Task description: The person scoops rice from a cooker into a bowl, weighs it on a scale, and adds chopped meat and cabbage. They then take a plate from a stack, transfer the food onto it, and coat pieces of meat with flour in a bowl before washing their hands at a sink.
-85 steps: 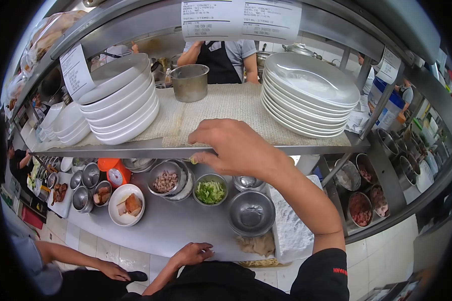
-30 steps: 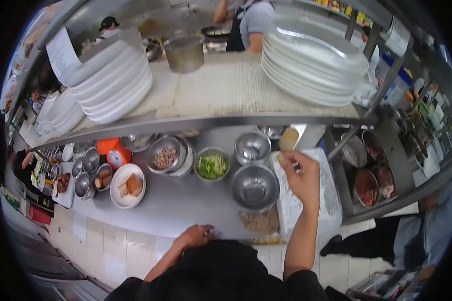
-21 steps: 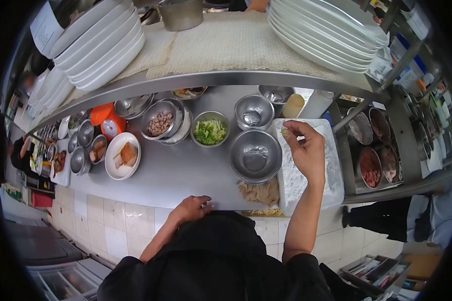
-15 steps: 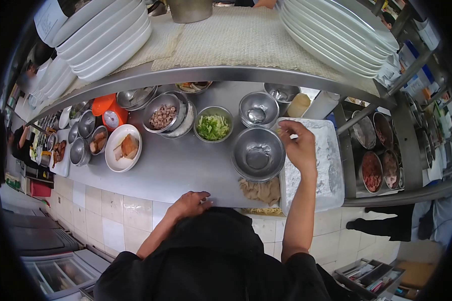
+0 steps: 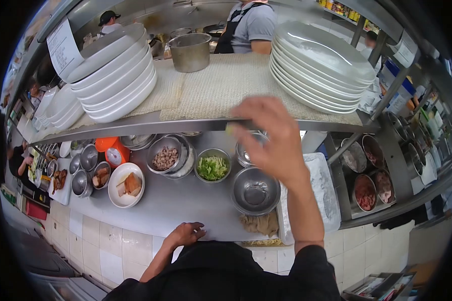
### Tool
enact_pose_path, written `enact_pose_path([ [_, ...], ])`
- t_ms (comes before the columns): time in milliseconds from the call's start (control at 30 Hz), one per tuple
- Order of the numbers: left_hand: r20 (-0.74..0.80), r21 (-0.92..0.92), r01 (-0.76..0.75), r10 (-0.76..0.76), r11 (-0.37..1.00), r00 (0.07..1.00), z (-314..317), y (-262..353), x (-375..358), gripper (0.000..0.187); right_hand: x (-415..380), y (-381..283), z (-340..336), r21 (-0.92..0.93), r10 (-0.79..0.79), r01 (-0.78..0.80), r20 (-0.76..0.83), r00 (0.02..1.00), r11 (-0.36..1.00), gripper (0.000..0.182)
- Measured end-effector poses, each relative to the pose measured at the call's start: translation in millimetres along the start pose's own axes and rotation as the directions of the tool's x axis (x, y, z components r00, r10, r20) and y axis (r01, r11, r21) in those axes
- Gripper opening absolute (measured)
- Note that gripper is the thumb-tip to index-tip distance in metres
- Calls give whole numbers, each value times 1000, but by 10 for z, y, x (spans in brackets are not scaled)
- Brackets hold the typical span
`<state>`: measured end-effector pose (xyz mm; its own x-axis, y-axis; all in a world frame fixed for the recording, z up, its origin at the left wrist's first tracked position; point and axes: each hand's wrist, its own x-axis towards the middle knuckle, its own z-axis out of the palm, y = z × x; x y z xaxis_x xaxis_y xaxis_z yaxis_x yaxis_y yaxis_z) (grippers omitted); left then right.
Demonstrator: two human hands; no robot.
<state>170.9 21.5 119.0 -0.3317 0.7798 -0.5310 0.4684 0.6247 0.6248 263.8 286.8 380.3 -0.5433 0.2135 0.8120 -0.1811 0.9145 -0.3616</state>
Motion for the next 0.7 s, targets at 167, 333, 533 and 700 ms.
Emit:
enact_pose_path([
  [167, -88, -12, -41, 39, 999, 995, -69, -14, -41, 43, 536, 254, -123, -376, -225, 167, -115, 968, 911, 23],
  [333, -160, -108, -16, -1, 994, 987, -27, -215, -134, 42, 712, 133, -110, -190, -85, 62, -113, 990, 980, 25],
  [533, -151, -97, 1, -15, 995, 988, -152, -229, -167, 42, 1061, -212, 385, -96, -332, 341, 101, 938, 935, 30],
  [700, -184, -112, 10, -31, 994, 982, -181, -262, -129, 42, 1601, -423, 920, -59, -529, 542, 152, 835, 838, 50],
])
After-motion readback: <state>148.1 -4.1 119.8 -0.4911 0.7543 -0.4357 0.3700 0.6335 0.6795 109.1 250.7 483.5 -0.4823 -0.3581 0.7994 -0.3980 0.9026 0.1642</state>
